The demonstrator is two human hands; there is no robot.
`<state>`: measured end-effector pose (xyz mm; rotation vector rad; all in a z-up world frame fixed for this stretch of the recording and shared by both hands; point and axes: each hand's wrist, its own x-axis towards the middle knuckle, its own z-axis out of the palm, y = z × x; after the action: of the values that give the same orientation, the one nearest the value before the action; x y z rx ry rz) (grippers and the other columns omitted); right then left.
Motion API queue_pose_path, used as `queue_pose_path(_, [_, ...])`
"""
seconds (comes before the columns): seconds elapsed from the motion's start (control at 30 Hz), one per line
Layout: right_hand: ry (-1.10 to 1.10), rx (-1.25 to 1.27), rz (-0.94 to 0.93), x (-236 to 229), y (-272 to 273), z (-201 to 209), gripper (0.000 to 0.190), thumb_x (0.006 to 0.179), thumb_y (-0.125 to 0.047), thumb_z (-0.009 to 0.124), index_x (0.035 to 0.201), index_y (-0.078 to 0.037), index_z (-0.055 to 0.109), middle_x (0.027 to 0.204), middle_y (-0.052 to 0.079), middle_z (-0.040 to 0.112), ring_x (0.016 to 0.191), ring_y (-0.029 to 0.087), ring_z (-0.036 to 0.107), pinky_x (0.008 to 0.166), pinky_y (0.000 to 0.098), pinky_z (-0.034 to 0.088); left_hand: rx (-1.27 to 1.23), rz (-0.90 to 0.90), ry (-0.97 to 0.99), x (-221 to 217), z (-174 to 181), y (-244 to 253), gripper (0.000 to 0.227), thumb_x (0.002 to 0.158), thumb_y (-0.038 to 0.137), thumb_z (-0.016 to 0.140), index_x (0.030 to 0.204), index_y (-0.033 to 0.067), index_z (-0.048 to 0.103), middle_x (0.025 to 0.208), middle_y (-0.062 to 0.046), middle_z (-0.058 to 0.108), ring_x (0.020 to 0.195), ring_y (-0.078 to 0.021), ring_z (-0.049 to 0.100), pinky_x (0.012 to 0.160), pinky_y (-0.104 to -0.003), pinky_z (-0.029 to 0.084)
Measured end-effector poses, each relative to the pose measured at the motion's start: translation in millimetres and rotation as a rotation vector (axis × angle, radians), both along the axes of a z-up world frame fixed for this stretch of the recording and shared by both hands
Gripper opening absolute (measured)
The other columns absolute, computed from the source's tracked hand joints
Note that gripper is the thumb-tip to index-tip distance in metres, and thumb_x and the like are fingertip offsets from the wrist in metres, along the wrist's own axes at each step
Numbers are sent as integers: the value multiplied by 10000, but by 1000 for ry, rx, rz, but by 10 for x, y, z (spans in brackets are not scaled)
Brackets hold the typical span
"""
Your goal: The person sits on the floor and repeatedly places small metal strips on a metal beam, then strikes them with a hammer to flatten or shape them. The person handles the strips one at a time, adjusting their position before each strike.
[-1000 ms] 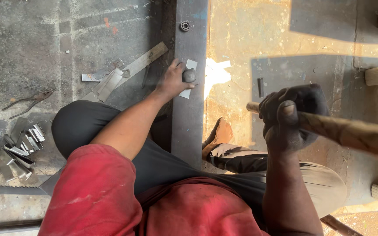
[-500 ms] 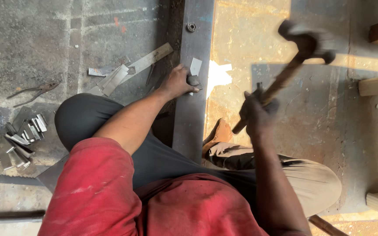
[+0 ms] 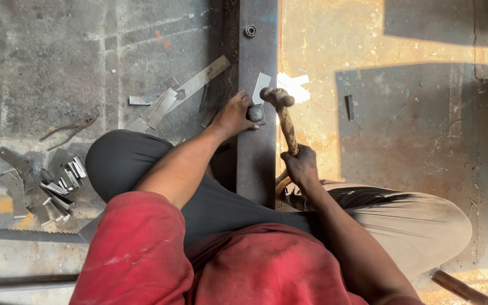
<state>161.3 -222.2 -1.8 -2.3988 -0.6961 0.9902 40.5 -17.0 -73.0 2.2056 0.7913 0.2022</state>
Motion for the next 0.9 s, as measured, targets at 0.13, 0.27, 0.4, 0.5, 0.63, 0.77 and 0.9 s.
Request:
queue_pose_path(0.13, [39, 417, 35, 51, -214, 150, 254, 917, -96, 754, 752, 19, 599, 623, 61, 568, 557, 132, 494, 516, 334, 423, -69, 111, -21, -94, -257, -78, 794, 641, 337, 979, 1234, -36, 605, 1495, -210, 488, 1376, -364, 521, 1167, -405, 457])
queue_pose_path(0.27, [-42, 667, 146, 52, -311, 162, 271, 974, -75, 714, 757, 15, 579, 638, 82, 570, 573, 146, 492, 527, 339, 412, -64, 148, 26, -39, -415, 20, 859, 628, 344, 978, 1274, -52, 572, 1535, -239, 424, 1398, -386, 484, 1172, -413, 434])
queue_pose_path(0.4, [-7, -24, 35, -11, -216, -81, 43, 902, -89, 662, 935, -61, 670, 686, 88, 668, 552, 174, 628, 527, 336, 517, 33, 99, 73, -33, -338, 19, 1016, 624, 404, 1002, 1356, -78, 487, 1553, -287, 358, 1411, -434, 434, 1160, -450, 419])
queue_pose_path(0.5, [-25, -252, -5, 103, -62, -258, 190, 922, -109, 674, 927, 81, 666, 746, 145, 670, 596, 236, 637, 545, 405, 517, -70, 192, 12, -66, -148, 40, 951, 624, 359, 990, 1371, -14, 535, 1554, -274, 354, 1420, -420, 419, 1177, -427, 389])
queue_pose_path(0.63, [138, -87, -287, 366, -202, -657, 216, 900, -104, 720, 964, 89, 644, 730, 160, 665, 583, 262, 641, 497, 402, 526, 96, 56, 191, -99, 4, -59, 821, 623, 351, 967, 1302, 35, 629, 1440, -123, 532, 1390, -372, 407, 1205, -483, 342])
queue_pose_path(0.77, [328, -132, -367, 625, -376, -1316, 209, 916, -91, 706, 951, 109, 657, 717, 184, 652, 588, 295, 643, 474, 408, 506, 203, -268, 296, -31, 189, -284, 835, 558, 379, 997, 1255, 62, 665, 1368, -131, 569, 1343, -375, 393, 1132, -637, 254])
queue_pose_path(0.9, [176, -125, 453, 761, -475, -1838, 242, 829, -58, 702, 1065, -9, 717, 711, 120, 735, 616, 249, 722, 547, 374, 606, 31, -560, 481, 64, 291, -489, 594, 709, 448, 905, 1157, 98, 733, 1213, -89, 702, 1277, -291, 593, 1175, -597, 365])
